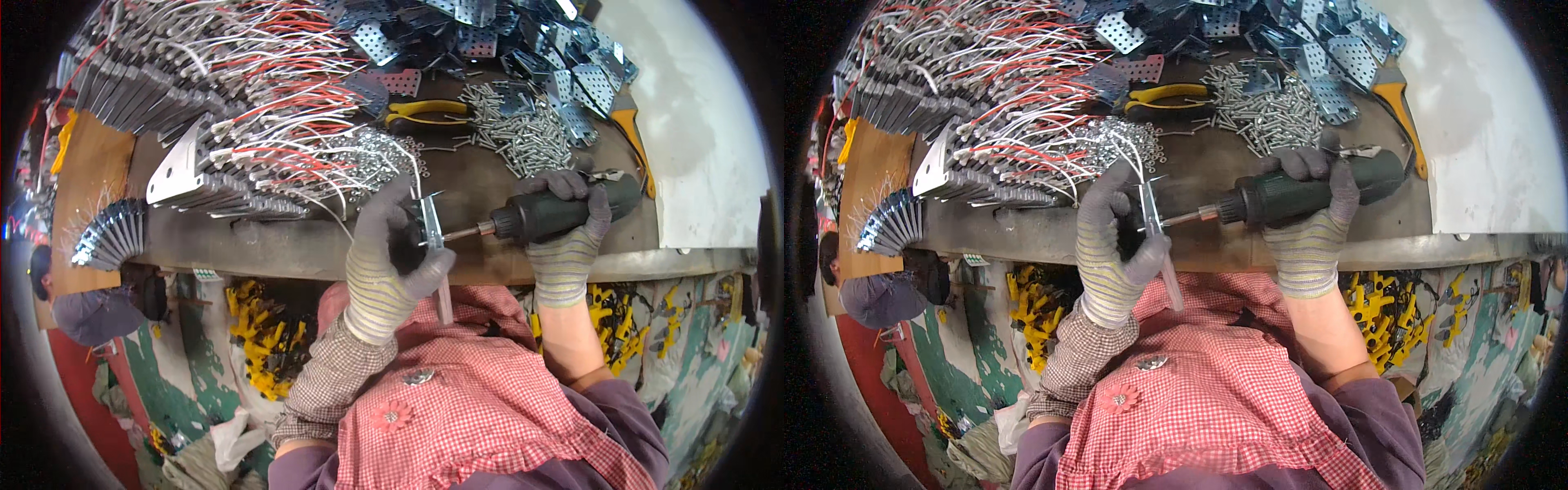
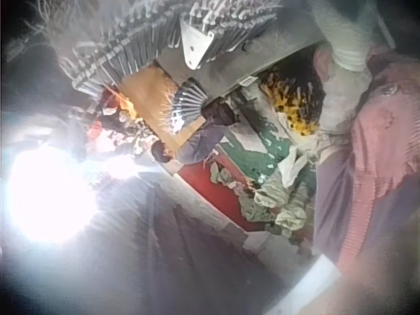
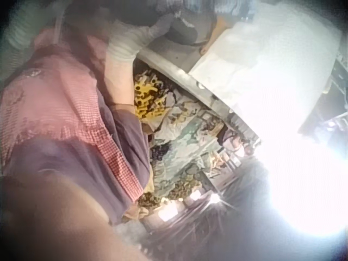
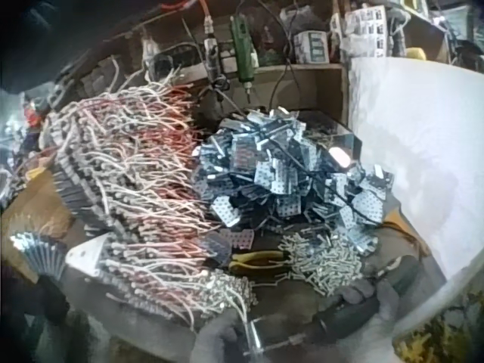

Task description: The person assembles electronic component housings by hand, joining plastic housings, metal brackets, wires, and plastic standoffs with screws. An electric screwdriver is used to secure the screws.

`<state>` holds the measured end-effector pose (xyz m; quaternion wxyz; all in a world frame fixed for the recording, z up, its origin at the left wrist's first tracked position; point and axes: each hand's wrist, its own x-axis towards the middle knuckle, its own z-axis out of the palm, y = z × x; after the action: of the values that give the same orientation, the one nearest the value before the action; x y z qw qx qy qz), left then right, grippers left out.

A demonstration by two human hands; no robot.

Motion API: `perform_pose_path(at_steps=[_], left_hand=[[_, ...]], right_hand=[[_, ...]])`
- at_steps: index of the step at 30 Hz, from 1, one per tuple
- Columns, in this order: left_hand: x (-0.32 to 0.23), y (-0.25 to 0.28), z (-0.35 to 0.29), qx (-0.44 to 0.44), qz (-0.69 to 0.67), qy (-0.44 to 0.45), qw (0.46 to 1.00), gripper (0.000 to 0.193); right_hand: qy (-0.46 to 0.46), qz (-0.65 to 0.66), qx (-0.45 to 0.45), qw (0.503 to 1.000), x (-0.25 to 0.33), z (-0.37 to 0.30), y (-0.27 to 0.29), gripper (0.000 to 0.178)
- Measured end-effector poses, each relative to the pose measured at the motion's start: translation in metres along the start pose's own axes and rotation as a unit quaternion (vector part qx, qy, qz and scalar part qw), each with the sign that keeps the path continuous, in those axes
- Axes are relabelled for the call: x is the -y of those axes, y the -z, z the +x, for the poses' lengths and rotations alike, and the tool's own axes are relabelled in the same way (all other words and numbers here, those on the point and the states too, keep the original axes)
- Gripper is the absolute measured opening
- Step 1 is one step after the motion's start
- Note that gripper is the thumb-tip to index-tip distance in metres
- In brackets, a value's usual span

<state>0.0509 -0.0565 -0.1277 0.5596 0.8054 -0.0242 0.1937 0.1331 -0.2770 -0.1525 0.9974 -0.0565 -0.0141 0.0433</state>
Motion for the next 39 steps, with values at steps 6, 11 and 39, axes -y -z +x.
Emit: perform_pose_path(at_steps=[6, 11, 39], left_hand=[[0.026, 0.045, 0.002, -0.13, 0.201, -0.043, 0.97, 0.013], [0.019, 0.062, 0.027, -0.009, 0.475, -0.133, 0.87, 0.023], [0.0, 0.021, -0.005, 0.037, -0.159, 0.152, 0.975, 0.021]], right_hand=[[0.006, -0.005, -0.007, 1.0, -0.001, -0.002, -0.002, 0.048], [0.009, -0.01, -0.017, 1.0, 0.001, -0.001, 0.002, 0.05], [-0.008, -0.024, 0.012, 1.0, -0.002, 0.001, -0.001, 0.041]])
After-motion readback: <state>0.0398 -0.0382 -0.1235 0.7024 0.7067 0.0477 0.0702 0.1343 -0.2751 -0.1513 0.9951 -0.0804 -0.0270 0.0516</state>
